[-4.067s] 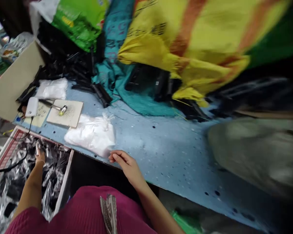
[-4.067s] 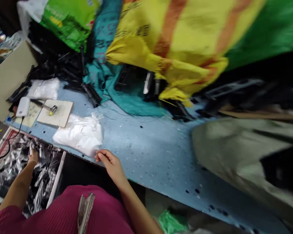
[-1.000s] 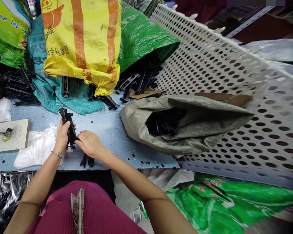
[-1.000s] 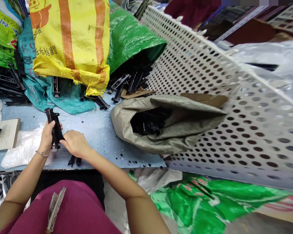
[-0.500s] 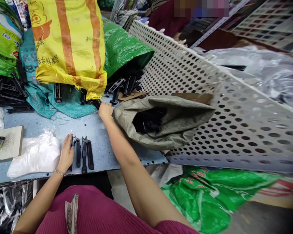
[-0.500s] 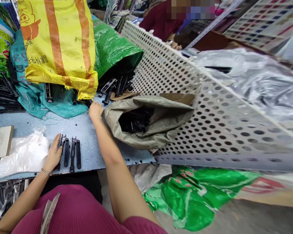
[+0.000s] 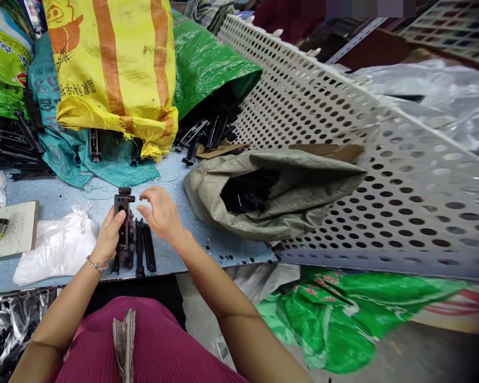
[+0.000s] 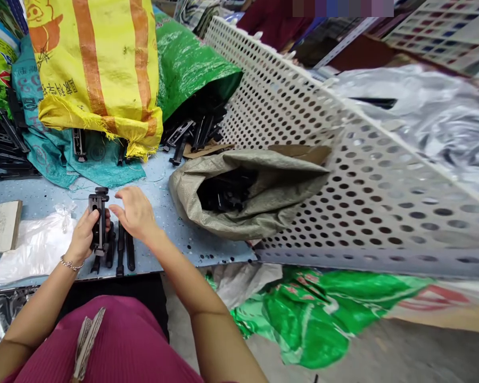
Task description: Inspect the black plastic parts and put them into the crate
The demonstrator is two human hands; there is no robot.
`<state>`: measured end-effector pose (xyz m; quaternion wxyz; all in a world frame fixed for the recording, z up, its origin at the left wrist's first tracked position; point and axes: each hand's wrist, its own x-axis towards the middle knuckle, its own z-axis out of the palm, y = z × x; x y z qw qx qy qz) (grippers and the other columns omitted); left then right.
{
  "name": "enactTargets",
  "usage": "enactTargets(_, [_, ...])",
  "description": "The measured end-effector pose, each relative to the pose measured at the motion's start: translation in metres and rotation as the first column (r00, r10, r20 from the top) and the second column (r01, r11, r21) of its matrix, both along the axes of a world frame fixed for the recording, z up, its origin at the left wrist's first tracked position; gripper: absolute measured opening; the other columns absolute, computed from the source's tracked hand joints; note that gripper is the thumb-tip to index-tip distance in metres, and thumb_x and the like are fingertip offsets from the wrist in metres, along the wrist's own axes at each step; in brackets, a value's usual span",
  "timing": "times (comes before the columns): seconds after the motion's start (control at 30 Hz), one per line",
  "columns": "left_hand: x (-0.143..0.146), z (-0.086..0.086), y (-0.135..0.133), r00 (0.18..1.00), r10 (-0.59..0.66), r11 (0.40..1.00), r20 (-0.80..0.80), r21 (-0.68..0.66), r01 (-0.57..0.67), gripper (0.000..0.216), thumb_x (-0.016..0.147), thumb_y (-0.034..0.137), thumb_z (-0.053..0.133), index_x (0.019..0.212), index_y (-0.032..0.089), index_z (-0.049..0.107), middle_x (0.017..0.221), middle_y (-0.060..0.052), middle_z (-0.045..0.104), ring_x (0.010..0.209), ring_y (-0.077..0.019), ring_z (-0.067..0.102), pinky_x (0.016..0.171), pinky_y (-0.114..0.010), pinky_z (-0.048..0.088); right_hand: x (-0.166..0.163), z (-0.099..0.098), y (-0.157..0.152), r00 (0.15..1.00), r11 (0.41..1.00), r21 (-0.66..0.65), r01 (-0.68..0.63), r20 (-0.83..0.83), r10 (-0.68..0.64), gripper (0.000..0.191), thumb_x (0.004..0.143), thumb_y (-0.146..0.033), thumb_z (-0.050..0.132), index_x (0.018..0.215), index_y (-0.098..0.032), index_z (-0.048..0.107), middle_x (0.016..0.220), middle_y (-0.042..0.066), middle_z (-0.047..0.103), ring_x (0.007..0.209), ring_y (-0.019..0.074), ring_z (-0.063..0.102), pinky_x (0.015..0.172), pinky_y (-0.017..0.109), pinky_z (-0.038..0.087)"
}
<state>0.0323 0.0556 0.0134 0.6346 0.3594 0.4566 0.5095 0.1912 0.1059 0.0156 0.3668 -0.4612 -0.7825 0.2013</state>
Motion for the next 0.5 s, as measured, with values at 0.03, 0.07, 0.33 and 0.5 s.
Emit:
enactTargets(0.03, [0.000, 0.003, -0.003, 1.000, -0.013, 1.000, -0.010, -0.022, 0.013, 0.041, 0.089, 0.057, 0.064, 0.104, 0.019, 0.061, 0.083, -0.001, 0.066, 0.065, -0.0128, 0.060, 0.059, -0.025, 0.050, -0.002, 0.005, 0.009, 0.997, 0.995, 0.092, -0.027, 0.080, 0.020, 0.041, 0.102, -0.057, 0.041, 0.095, -0.021, 0.060, 0.100, 0.013, 0.064, 0.099, 0.0278, 0.057, 0.090, 0.042, 0.045])
enactTargets(0.07, [0.000, 0.004, -0.005, 1.000, -0.017, 0.999, -0.011, -0.041, 0.016, 0.041, 0.089, 0.057, 0.065, 0.103, 0.019, 0.060, 0.077, 0.000, 0.063, 0.061, -0.0117, 0.057, 0.056, -0.024, 0.048, -0.005, 0.008, 0.019, 0.990, 0.988, 0.144, -0.052, 0.141, 0.032, 0.041, 0.103, -0.055, 0.040, 0.092, -0.021, 0.060, 0.096, 0.013, 0.064, 0.095, 0.0272, 0.057, 0.087, 0.041, 0.045])
enactTargets(0.33, [-0.016, 0.012, 0.007, 0.985, 0.172, 0.981, 0.020, -0.095, -0.170, 0.047, 0.082, 0.061, 0.069, 0.094, 0.017, 0.061, 0.071, 0.001, 0.061, 0.056, -0.0097, 0.056, 0.054, -0.022, 0.048, -0.026, -0.007, -0.010, 0.957, 0.960, 0.101, -0.261, 0.156, 0.243, 0.057, 0.108, -0.055, 0.022, 0.090, -0.020, 0.062, 0.081, 0.005, 0.065, 0.076, 0.0183, 0.058, 0.071, 0.030, 0.042])
enactTargets(0.5, [-0.028, 0.015, 0.012, 0.994, 0.113, 0.987, -0.010, -0.116, -0.114, 0.058, 0.082, 0.065, 0.068, 0.112, 0.017, 0.056, 0.066, 0.003, 0.060, 0.054, -0.0117, 0.061, 0.054, -0.022, 0.050, -0.029, -0.037, -0.047, 0.901, 0.873, 0.278, -0.401, 0.291, 0.322, 0.056, 0.105, -0.059, 0.031, 0.088, -0.017, 0.065, 0.085, 0.011, 0.068, 0.081, 0.0219, 0.061, 0.074, 0.033, 0.043])
